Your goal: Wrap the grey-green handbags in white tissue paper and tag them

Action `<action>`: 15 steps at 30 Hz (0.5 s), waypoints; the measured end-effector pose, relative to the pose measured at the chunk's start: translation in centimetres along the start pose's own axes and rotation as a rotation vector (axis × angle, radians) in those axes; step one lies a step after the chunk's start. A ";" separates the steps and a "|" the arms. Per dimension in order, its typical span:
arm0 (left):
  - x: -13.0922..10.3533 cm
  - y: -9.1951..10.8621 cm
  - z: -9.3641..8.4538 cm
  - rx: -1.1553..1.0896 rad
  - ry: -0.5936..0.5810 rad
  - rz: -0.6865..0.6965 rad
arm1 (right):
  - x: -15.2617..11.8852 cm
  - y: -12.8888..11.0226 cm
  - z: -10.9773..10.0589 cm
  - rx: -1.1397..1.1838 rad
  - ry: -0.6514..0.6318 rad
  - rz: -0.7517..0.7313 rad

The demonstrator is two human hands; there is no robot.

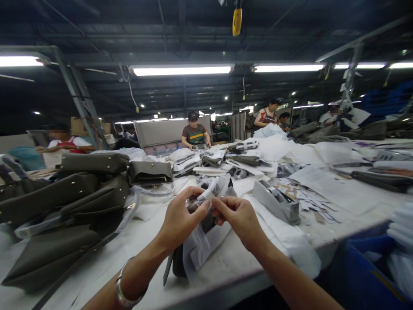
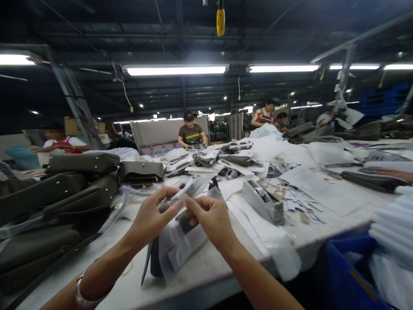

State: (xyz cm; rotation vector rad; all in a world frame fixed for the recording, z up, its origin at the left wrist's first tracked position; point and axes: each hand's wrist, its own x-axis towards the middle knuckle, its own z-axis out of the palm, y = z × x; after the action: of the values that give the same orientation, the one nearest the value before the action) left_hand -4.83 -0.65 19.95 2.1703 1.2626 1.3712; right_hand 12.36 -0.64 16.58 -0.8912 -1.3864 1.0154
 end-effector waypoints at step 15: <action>-0.2 1.2 -0.2 -0.078 -0.075 -0.049 | 0.1 0.9 0.5 0.239 -0.052 -0.063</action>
State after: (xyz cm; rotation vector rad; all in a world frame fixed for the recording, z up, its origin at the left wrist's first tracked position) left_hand -4.38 -1.54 20.66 2.1044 1.2066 1.2854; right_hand 11.85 -0.34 15.80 -0.6449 -1.2960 1.1356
